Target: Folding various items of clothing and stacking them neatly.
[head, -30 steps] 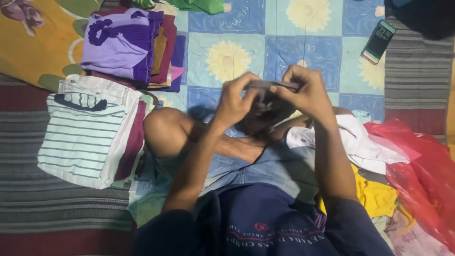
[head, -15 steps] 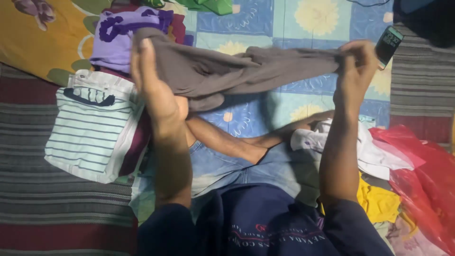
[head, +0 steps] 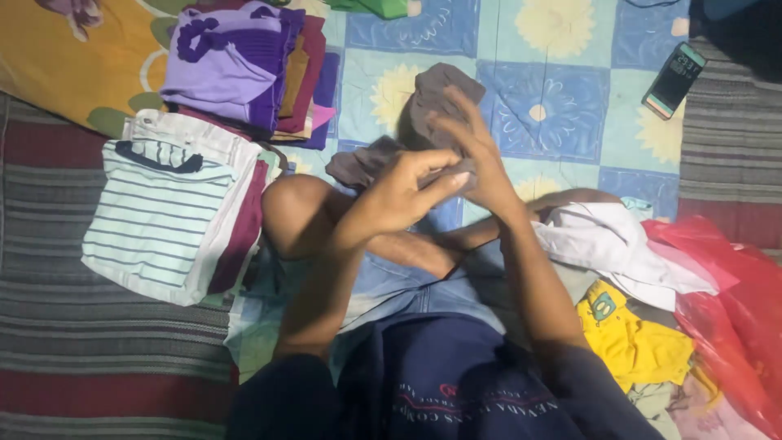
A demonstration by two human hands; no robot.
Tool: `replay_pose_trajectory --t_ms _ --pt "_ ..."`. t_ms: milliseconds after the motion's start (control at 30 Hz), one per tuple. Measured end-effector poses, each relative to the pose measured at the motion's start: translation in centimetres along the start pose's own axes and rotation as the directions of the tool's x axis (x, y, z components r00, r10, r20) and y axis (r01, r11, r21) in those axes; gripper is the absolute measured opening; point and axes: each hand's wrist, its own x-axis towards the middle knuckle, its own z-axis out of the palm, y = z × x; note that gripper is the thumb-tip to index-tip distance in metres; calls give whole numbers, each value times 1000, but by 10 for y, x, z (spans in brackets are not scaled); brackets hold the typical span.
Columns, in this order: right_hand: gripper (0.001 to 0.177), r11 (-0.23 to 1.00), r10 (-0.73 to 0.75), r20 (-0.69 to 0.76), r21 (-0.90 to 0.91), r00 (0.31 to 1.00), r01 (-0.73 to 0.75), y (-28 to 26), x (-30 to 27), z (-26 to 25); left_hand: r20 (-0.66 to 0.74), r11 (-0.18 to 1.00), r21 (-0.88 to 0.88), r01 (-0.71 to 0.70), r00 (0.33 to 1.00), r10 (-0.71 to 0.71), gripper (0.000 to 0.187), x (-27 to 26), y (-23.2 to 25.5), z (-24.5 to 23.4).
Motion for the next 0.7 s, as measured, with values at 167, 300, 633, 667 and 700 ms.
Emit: replay_pose_trajectory --t_ms 167,300,633,667,700 --pt "35 981 188 -97 -24 977 -191 95 -42 9 -291 982 180 50 957 5 21 -43 54 -34" --pt "29 921 99 -413 -307 905 -241 97 -21 -31 -491 917 374 -138 809 322 23 -73 75 -54" --pt "27 980 174 153 -123 973 -156 25 14 -89 -662 785 384 -486 447 601 18 -72 103 -72" --pt "17 943 313 166 -169 935 -286 46 -1 -91 -627 822 408 -397 533 569 18 -66 98 -78" --pt "17 887 446 172 -217 878 -408 68 -16 -93 -591 847 436 -306 612 525 18 -59 93 -83"
